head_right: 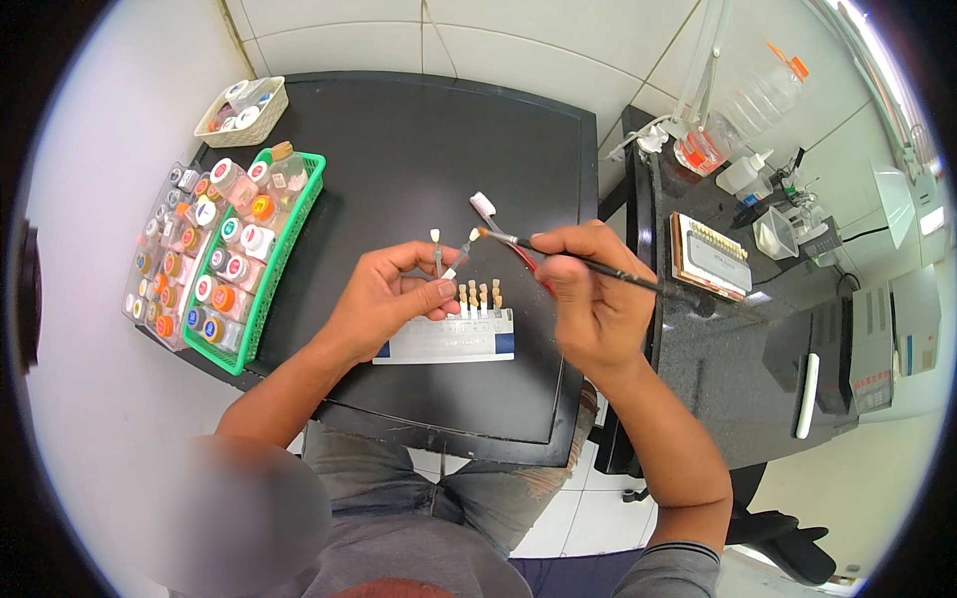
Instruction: The person applies stains to dental crowns using a fine brush while referencing a tooth shade guide.
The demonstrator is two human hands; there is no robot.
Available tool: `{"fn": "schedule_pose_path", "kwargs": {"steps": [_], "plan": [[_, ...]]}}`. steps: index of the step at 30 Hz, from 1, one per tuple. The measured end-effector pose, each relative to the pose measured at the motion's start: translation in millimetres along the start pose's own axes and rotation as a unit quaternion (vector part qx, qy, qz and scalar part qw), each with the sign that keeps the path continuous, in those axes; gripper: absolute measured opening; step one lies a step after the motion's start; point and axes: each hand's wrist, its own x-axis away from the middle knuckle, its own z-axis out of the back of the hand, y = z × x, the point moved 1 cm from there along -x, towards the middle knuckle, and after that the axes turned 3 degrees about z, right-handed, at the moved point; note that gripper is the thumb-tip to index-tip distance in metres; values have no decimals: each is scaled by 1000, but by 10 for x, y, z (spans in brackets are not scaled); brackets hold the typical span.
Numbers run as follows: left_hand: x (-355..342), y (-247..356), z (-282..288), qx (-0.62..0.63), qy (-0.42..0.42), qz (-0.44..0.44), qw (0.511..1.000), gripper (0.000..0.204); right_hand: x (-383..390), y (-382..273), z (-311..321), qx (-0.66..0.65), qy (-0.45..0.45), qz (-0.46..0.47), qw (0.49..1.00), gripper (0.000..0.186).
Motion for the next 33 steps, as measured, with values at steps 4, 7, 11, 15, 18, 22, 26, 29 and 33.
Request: {"fn": "schedule_pose_path", "kwargs": {"steps": [4,7,11,15,18,22,26,29,33], "plan": [[1,-7,36,-1,-1,-18,1000,26,50,-2,-102,-15,38,-8,999,18],[9,17,16,0,-4,-6,1000,26,55,3,-80,12,32,28,999,15],[15,7,19,-5,-13,2,1000,26,20,-66,-76,100,-32,50,993,12],[27,26,3,-11,-16,4,1000,26,33,-14,-103,86,39,16,995,13],[31,37,-10,-11,-22,-3,1000,27,-24,-64,-103,69,-14,105,992,13],[37,30,-35,-13,-29,2,999,28,26,-14,-101,140,17,43,989,11],[43,39,-32,-7,-32,4,999,27,-7,-74,-115,137,-8,65,988,10],[27,0,-18,-10,-33,-4,999,27,0,-45,-104,143,2,49,988,10],[33,29,-21,-14,-34,0,999,27,-5,-74,-97,146,-2,43,988,9]]}}
